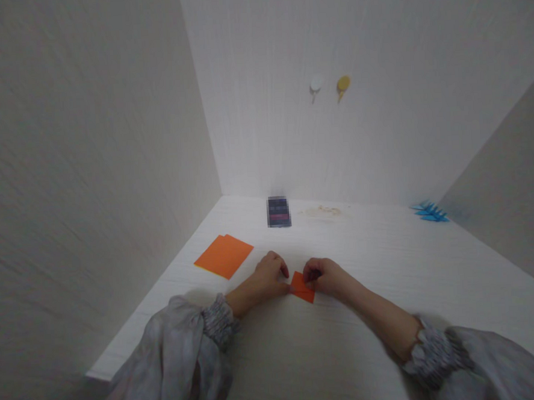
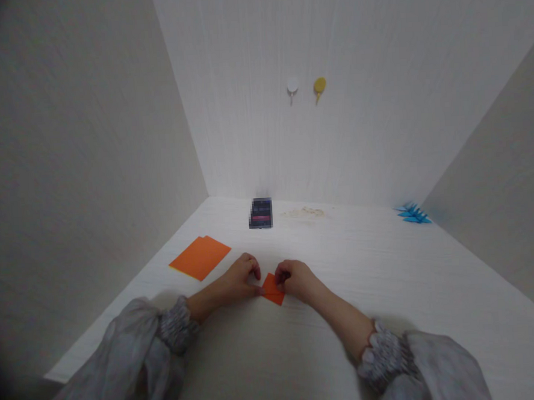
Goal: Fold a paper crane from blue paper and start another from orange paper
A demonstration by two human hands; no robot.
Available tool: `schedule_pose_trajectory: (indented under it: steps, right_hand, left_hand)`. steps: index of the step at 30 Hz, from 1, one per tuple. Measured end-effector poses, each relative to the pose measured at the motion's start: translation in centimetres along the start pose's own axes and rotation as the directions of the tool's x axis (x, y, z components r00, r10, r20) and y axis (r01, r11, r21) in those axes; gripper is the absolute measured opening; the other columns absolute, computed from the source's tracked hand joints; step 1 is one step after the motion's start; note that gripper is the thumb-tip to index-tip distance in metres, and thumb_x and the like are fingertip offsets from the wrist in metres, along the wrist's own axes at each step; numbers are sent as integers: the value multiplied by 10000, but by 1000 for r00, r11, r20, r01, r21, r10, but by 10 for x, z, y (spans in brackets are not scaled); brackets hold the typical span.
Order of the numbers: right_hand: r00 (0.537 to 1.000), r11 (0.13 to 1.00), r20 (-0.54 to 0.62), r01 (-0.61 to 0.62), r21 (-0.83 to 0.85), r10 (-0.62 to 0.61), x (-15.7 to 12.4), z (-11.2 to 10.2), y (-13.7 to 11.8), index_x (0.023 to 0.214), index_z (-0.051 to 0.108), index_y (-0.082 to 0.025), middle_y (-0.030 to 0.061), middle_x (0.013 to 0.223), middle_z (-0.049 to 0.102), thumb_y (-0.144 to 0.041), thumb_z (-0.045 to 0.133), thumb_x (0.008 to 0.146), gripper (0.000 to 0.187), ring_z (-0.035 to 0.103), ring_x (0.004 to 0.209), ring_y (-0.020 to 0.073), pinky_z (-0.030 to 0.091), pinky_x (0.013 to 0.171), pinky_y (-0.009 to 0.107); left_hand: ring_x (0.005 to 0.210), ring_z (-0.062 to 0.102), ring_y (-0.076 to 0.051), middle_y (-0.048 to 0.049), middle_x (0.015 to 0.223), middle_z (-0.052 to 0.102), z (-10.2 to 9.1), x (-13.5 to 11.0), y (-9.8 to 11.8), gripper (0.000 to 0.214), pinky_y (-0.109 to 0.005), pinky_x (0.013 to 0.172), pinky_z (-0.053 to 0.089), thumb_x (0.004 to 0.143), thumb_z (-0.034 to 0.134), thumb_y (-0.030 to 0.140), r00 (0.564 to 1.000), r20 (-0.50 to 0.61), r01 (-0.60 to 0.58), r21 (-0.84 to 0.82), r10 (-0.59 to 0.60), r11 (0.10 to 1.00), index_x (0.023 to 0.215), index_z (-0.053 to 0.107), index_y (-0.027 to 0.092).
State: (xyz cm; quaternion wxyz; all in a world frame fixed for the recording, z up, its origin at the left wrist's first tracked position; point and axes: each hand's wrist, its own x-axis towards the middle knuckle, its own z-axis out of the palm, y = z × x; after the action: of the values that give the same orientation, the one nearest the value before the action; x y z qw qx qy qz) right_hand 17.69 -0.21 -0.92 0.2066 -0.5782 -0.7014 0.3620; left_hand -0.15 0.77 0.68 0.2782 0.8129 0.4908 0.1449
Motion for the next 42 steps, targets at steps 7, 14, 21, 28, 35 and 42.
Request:
schedule_pose_trajectory:
  steps: [7, 14, 21, 28, 35, 42]
  right_hand:
    - [1000, 1000, 0, -9, 24, 9, -1, 0, 1, 589, 549, -155, -31, 548, 527, -22, 531, 519, 152, 473, 531, 97, 355, 482, 182]
    - [1000, 1000, -9, 8, 10, -8, -1, 0, 1, 585, 548, -157, -29, 555, 525, -16, 529, 509, 162, 464, 539, 101, 343, 483, 191]
    - [1000, 999, -8, -12, 43, 12, -1, 3, -5, 579, 542, -156, -40, 524, 509, -23, 554, 505, 152, 452, 517, 96, 332, 467, 191]
    - [999, 991, -44, -27, 130, 33, 1, -1, -4, 617, 517, -155, -47, 533, 496, -79, 592, 542, 130, 438, 502, 80, 334, 464, 183]
    - [993, 958, -101, -88, -271, 63, 13, 0, -14, 613, 532, -164, -21, 578, 523, -298, 706, 515, 241, 430, 519, 93, 275, 443, 196]
    - [996, 944, -32, -92, -316, 86, 21, -4, -18, 594, 569, -171, -18, 559, 540, -242, 690, 535, 152, 446, 506, 92, 274, 450, 198]
  left_hand:
    - [873, 469, -171, -58, 964, 480, -5, -1, 5, 291, -250, 758, 402, 524, 684, 200, 999, 38, 7, -22, -6, 1000, 780, 563, 131]
    - [810, 477, -163, -49, 903, 493, -2, 1, 3, 296, -259, 705, 410, 552, 664, 278, 1000, -7, 20, -35, -20, 999, 785, 553, 134]
    - [814, 494, -189, -48, 915, 497, 7, 7, 0, 392, -274, 678, 394, 492, 688, 403, 996, -55, 68, 86, -63, 994, 769, 554, 161]
    - [873, 494, -202, -43, 940, 502, 5, 6, 3, 410, -292, 719, 378, 496, 687, 413, 996, -40, 82, 126, -78, 989, 789, 537, 168]
    - [889, 492, -208, -56, 949, 504, 6, 7, 1, 392, -294, 727, 380, 517, 679, 398, 997, -36, 75, 111, -71, 991, 790, 529, 161]
    - [876, 495, -206, -50, 936, 501, 5, 4, 2, 394, -296, 721, 382, 523, 678, 386, 997, -43, 68, 122, -63, 990, 801, 515, 160]
